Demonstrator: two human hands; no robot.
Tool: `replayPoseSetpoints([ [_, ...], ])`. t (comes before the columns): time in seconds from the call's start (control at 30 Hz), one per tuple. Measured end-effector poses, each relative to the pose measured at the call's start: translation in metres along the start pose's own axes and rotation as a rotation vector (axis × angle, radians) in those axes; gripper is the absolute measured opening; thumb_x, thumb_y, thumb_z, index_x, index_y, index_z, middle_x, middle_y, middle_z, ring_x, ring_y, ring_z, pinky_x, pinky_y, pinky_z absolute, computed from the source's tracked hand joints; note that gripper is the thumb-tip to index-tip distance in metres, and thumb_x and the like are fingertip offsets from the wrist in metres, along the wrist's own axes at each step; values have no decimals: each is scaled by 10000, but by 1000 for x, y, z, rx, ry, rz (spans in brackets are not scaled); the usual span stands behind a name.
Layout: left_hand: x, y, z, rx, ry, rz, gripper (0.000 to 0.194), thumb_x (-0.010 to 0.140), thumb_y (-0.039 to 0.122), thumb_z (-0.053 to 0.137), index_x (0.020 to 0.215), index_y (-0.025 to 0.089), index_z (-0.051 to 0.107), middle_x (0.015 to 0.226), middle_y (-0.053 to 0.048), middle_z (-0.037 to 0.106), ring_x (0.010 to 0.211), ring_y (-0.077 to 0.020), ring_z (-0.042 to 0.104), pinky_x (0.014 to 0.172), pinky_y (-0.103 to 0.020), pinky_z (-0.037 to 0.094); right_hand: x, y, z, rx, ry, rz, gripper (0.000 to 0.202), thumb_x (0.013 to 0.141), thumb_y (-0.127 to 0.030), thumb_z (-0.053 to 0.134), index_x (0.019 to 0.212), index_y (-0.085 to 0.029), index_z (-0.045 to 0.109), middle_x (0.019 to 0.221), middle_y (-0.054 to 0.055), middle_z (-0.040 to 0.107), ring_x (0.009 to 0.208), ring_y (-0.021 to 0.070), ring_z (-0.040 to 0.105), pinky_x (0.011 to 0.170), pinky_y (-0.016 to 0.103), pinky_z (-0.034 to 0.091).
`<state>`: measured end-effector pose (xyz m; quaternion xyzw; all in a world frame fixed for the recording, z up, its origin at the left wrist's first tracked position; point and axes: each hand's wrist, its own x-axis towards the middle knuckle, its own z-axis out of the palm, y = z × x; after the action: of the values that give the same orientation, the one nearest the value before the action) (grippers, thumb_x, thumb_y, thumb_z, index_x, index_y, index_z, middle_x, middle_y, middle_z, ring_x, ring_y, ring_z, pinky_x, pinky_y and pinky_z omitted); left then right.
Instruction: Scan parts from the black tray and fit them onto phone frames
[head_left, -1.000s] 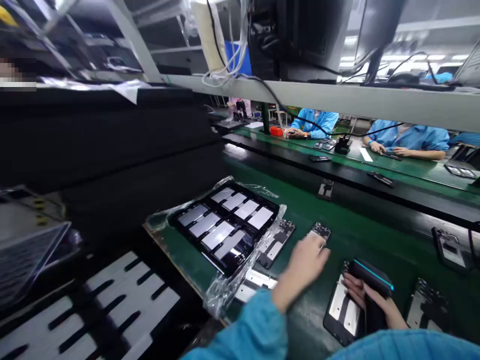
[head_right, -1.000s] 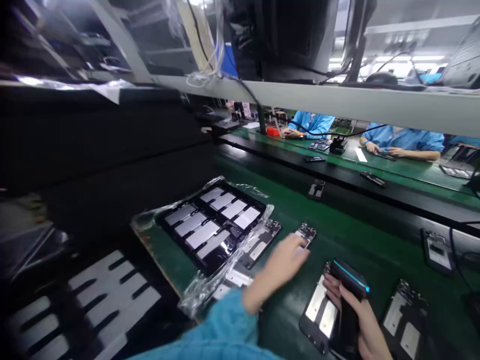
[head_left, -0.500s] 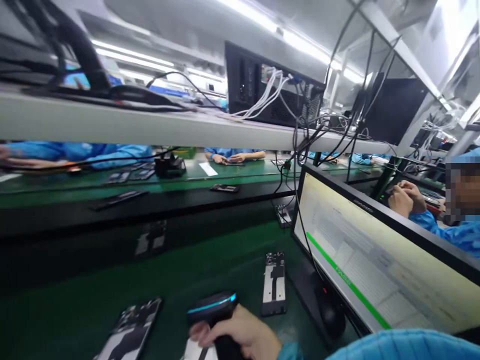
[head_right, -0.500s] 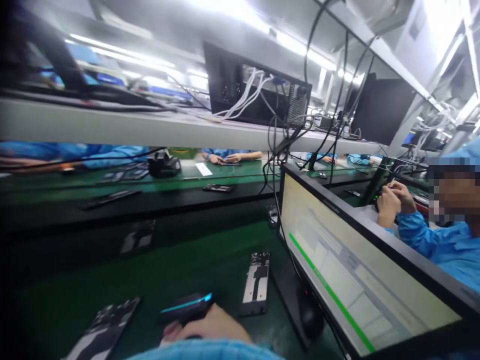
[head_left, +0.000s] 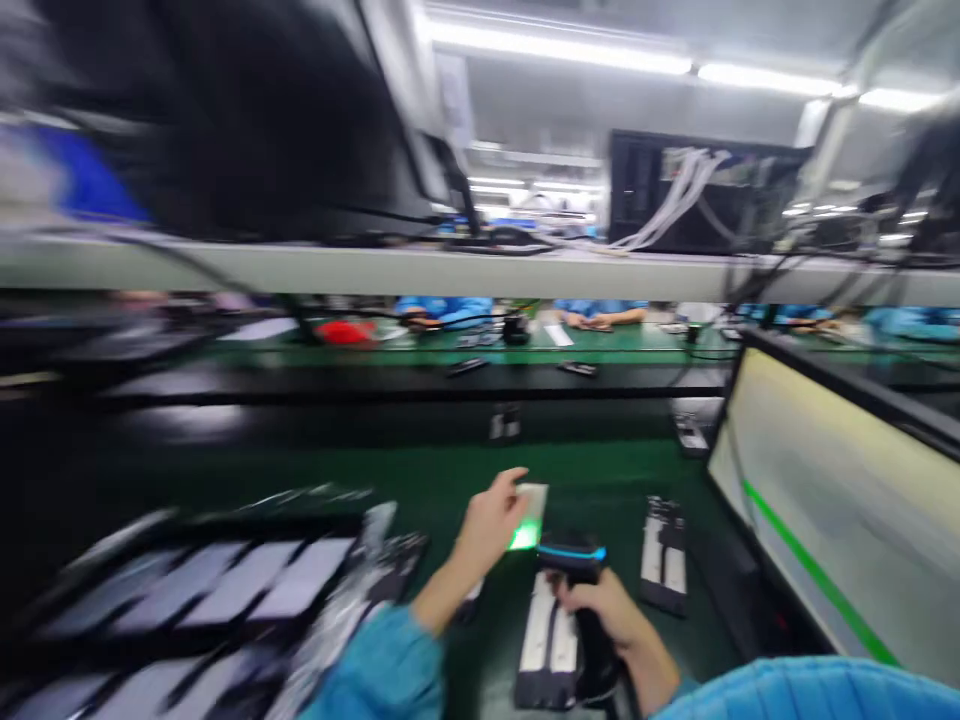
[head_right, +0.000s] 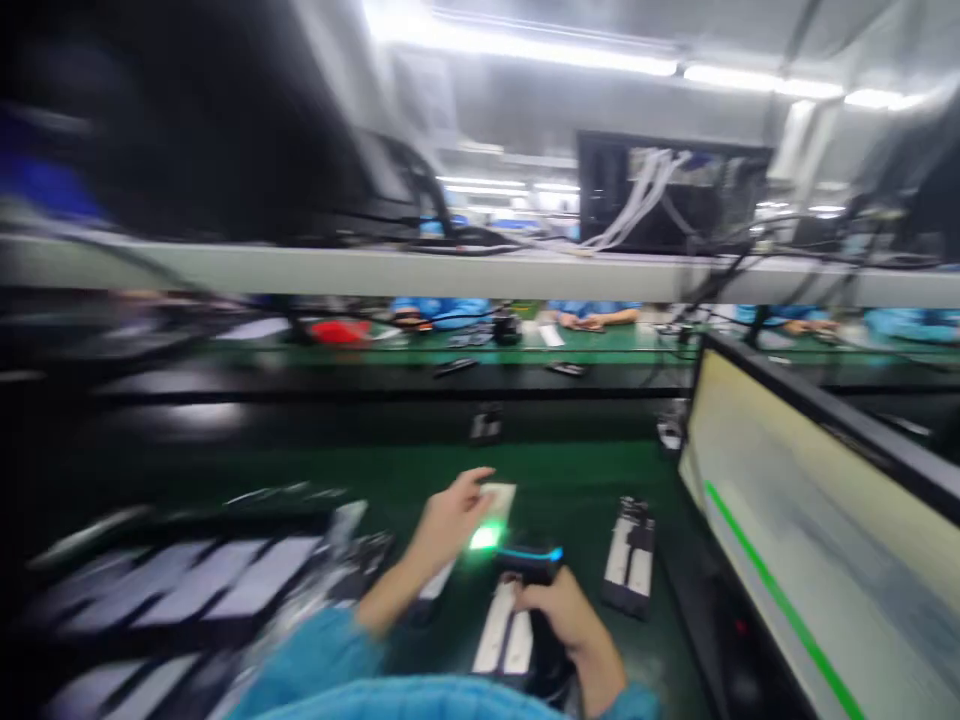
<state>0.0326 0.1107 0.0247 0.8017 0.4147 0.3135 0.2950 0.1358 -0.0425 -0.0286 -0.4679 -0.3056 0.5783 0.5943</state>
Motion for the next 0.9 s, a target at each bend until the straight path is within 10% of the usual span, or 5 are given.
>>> replayPoseSetpoints([
  [0.1,-9,-30,-17,11,-16,-44,270,890,213,577,1151,150,612,566,75,506,524,-110,516,564,-231,403,7,2,-5,22,-42,24,145,553,-218,678,674,-271,738,803,-33,725,953,254,615,928,347,448],
  [0.37,-2,-50,-22,-95,34,-34,308,852,286,542,1121,148,604,561,77,445,528,-123,468,559,-232,326,7,4,-7,16,-39,56,115,552,-224,715,666,-219,731,825,16,708,925,296,599,1018,464,400],
  [0.67,-78,-45,7,-506,-535,-134,304,817,246,593,1109,166,611,1020,-59,650,801,-167,648,675,-260,512,29,-3,-27,214,94,59,431,647,-322,791,1026,-122,744,1200,134,720,1172,306,625,1134,447,383],
  [0.9,-110,-47,-1,-34,-365,92,470,773,186,646,1241,230,616,1416,-120,496,1390,-316,381,1177,-516,293,24,-6,-28,191,129,85,457,643,-305,817,1050,-117,730,1161,128,740,1195,326,617,1144,480,385],
])
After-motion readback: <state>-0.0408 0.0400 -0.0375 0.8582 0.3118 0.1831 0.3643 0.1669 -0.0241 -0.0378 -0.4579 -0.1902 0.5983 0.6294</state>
